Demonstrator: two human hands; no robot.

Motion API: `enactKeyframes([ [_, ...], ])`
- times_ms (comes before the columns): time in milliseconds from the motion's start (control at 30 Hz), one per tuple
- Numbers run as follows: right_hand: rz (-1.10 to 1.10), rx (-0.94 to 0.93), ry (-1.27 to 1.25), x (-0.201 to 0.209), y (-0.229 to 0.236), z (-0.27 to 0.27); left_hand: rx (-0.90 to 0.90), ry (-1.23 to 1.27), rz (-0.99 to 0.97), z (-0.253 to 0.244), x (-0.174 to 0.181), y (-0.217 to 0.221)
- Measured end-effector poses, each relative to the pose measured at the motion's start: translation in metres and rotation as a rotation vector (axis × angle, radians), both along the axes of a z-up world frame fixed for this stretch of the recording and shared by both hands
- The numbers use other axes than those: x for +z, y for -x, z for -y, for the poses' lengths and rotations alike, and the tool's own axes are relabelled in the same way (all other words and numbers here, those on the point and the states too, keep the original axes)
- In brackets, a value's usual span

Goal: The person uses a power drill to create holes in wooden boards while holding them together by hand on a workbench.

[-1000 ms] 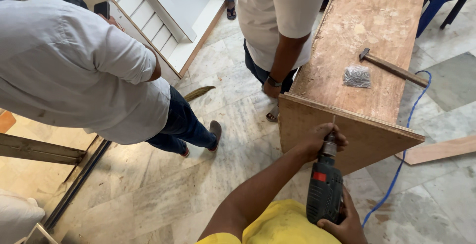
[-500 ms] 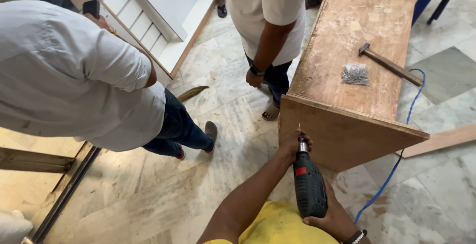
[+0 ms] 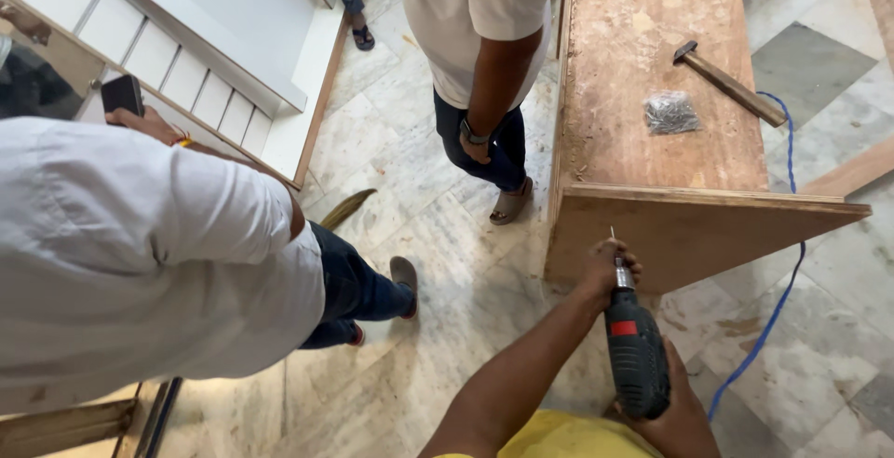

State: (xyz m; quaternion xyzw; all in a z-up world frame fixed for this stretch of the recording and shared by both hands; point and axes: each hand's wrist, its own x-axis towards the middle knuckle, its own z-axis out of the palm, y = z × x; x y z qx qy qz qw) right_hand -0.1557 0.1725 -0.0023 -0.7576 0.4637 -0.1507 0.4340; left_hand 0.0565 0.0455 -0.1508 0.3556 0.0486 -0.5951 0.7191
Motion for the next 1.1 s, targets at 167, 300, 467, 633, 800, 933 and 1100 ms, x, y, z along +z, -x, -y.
enactKeyframes([
  [167,0.02,-0.048,0.047,-0.007,-0.001,-0.007,-0.036,-0.028,0.048,0.003,0.002,-0.002],
  [300,-0.03,0.001,0.009,-0.013,0.007,-0.003,-0.024,0.043,0.108,0.004,0.006,0.001],
  [467,0.146,0.079,0.001,-0.021,0.017,0.007,-0.005,-0.013,0.316,-0.012,0.024,0.016],
  [633,0.167,0.147,-0.028,-0.023,0.027,0.014,-0.133,-0.238,0.742,-0.051,0.072,0.027],
  [800,0.19,0.221,0.13,-0.022,0.036,0.02,-0.194,-0.118,0.919,-0.07,0.083,0.025],
  [933,0.149,0.169,-0.05,-0.019,0.031,0.022,-0.249,-0.055,0.848,-0.072,0.094,0.015],
  [1100,0.195,0.168,0.091,-0.016,0.015,0.023,-0.226,-0.042,0.788,-0.067,0.109,0.01],
])
